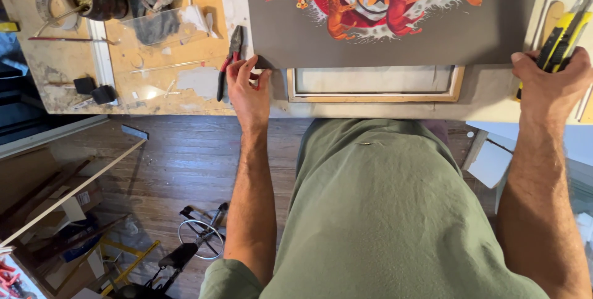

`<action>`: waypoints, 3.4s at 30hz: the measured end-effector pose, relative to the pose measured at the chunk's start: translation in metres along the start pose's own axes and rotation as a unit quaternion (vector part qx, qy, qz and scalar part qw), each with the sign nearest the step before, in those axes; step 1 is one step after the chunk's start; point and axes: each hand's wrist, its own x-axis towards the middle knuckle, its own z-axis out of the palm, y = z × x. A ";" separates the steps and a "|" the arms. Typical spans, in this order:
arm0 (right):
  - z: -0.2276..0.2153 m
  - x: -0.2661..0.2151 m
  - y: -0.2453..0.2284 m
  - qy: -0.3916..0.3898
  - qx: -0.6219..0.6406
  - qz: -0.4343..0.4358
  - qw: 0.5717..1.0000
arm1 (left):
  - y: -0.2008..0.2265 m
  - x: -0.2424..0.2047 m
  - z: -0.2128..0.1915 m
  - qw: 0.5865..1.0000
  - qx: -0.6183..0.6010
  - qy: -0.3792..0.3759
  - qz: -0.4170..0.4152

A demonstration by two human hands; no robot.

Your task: Framing a piece of art by aligning the print, trimming materials with a utility knife, and securing the backing.

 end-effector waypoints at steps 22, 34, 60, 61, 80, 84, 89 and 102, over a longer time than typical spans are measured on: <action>-0.019 -0.013 -0.055 -0.072 -0.054 -0.024 0.996 | 0.001 0.001 -0.003 0.998 -0.004 -0.017 0.061; -0.013 -0.004 -0.017 -0.063 -0.179 -0.131 0.973 | 0.002 0.001 -0.004 0.997 0.014 -0.021 0.075; -0.019 0.005 -0.013 -0.091 -0.187 -0.202 0.957 | -0.002 0.000 -0.005 0.995 0.020 -0.019 0.099; -0.019 0.005 -0.013 -0.092 -0.186 -0.203 0.957 | -0.001 0.001 -0.005 0.995 0.021 -0.018 0.099; -0.019 0.009 0.017 -0.087 -0.248 -0.240 0.935 | -0.015 0.008 -0.012 0.987 0.106 -0.012 0.125; -0.020 0.009 0.018 -0.085 -0.246 -0.221 0.940 | -0.014 0.008 -0.011 0.989 0.105 -0.016 0.107; -0.018 0.010 0.022 -0.081 -0.247 -0.241 0.935 | -0.012 0.007 -0.011 0.988 0.110 -0.014 0.109; -0.019 0.006 0.000 -0.095 -0.220 -0.217 0.946 | -0.008 0.010 -0.015 0.982 0.088 -0.022 0.168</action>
